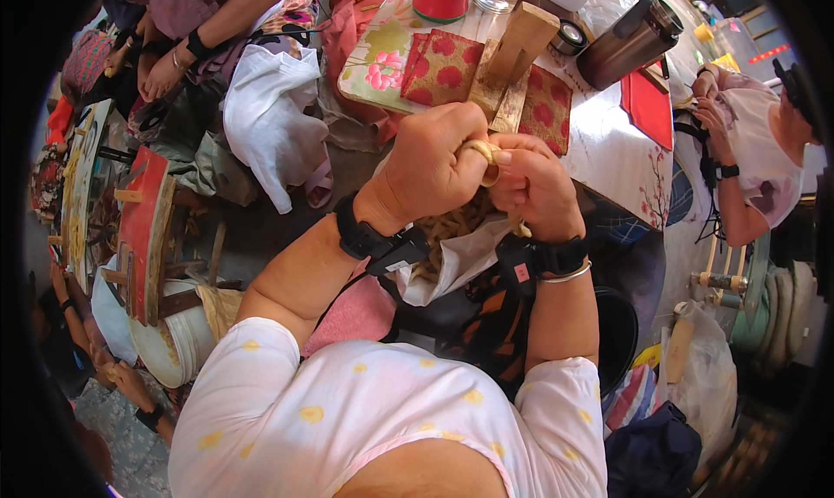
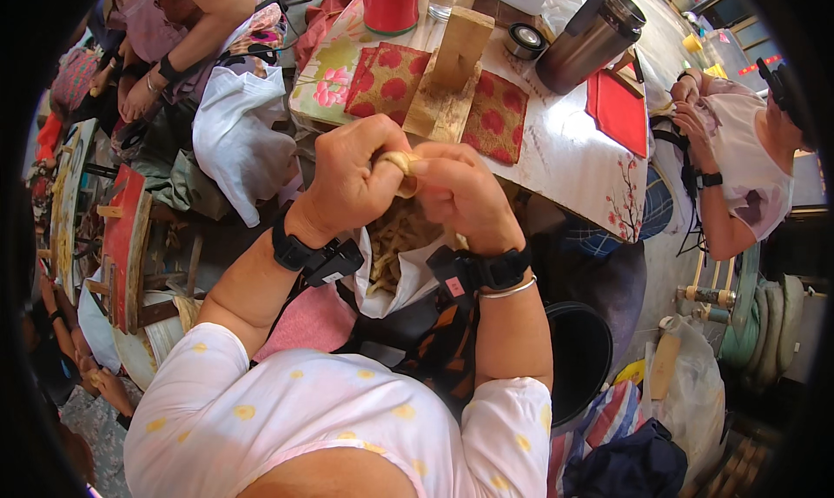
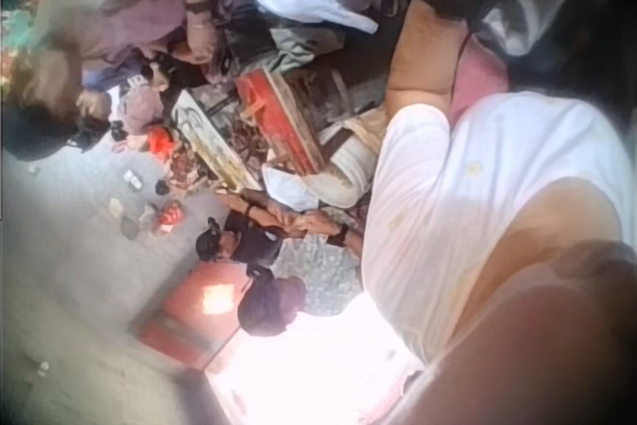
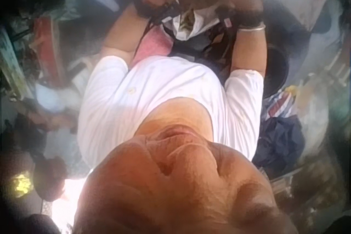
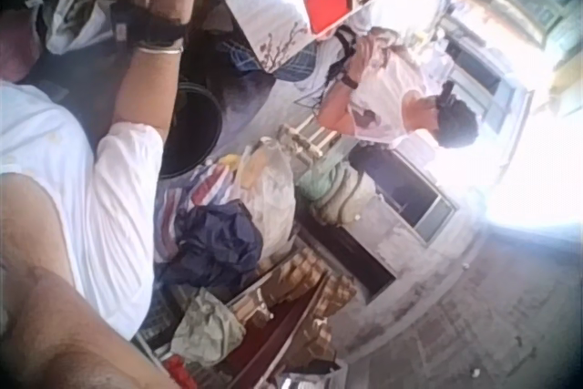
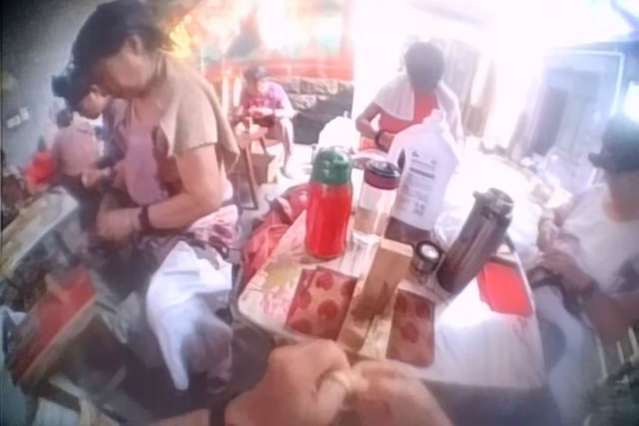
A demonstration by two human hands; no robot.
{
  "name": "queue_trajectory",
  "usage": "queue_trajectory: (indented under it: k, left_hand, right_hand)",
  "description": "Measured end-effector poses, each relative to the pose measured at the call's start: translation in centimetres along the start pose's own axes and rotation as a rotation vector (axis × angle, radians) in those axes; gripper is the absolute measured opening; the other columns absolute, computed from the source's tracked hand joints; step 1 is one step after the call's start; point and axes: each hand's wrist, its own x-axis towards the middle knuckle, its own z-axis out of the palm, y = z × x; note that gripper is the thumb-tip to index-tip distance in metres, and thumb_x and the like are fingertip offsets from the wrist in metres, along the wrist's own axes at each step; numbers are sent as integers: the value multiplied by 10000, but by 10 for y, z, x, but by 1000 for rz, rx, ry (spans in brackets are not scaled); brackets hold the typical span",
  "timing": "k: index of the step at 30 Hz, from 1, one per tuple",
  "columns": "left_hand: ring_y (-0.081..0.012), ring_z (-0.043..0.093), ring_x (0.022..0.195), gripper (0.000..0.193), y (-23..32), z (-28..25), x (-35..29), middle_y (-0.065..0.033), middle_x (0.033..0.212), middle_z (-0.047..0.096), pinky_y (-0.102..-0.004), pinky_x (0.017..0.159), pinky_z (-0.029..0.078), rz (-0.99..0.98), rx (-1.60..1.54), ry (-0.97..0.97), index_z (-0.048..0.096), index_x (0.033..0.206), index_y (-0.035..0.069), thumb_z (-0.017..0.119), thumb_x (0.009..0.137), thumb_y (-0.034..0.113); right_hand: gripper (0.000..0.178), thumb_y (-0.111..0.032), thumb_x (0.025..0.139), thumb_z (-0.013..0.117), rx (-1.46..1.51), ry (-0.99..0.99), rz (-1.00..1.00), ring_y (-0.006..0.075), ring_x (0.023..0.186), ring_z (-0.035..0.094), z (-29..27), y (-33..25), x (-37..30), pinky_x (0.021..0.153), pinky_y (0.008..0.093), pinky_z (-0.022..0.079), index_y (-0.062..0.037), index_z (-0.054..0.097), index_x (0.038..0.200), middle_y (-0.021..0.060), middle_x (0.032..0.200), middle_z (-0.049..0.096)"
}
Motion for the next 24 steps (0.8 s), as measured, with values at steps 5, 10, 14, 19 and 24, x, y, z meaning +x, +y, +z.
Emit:
queue_trajectory:
  k: [5,10,14,19,24]
  left_hand:
    - [-68,505,600,42,3,3,2,-8,657,540,-240,502,409,-594,-404,-18,524,739,19,486,733,4]
    - [-25,464,592,29,-8,-3,3,44,656,524,-201,504,381,-820,-766,-215,528,754,27,506,762,10]
    - [-110,505,567,40,6,-1,7,-53,640,537,-249,510,401,-445,-221,-72,541,759,12,554,725,-6]
    - [-245,531,528,119,-8,1,4,-167,646,548,-312,501,416,-136,4,-21,568,784,-2,635,698,44]
    - [-127,495,450,156,-11,-16,9,-36,584,540,-222,419,385,-712,-731,-508,590,758,17,572,851,140]
  right_hand:
    - [167,-108,809,612,-804,309,-588,-5,520,376,9,9,3,436,172,242,-7,602,942,-18,699,570]
    - [195,-110,821,603,-214,76,-263,4,474,344,-3,11,-5,421,169,242,-15,599,991,-55,619,486]
    - [190,-123,834,599,230,-195,-248,16,442,311,-9,18,-2,406,156,237,-27,601,998,-84,570,389]
    - [177,-157,856,579,-31,78,-352,6,467,336,-4,14,-1,409,158,239,-27,608,973,-73,589,435]
    - [168,-165,855,578,-286,251,-324,-2,492,341,-1,12,-2,428,166,245,-19,609,933,-61,629,493]
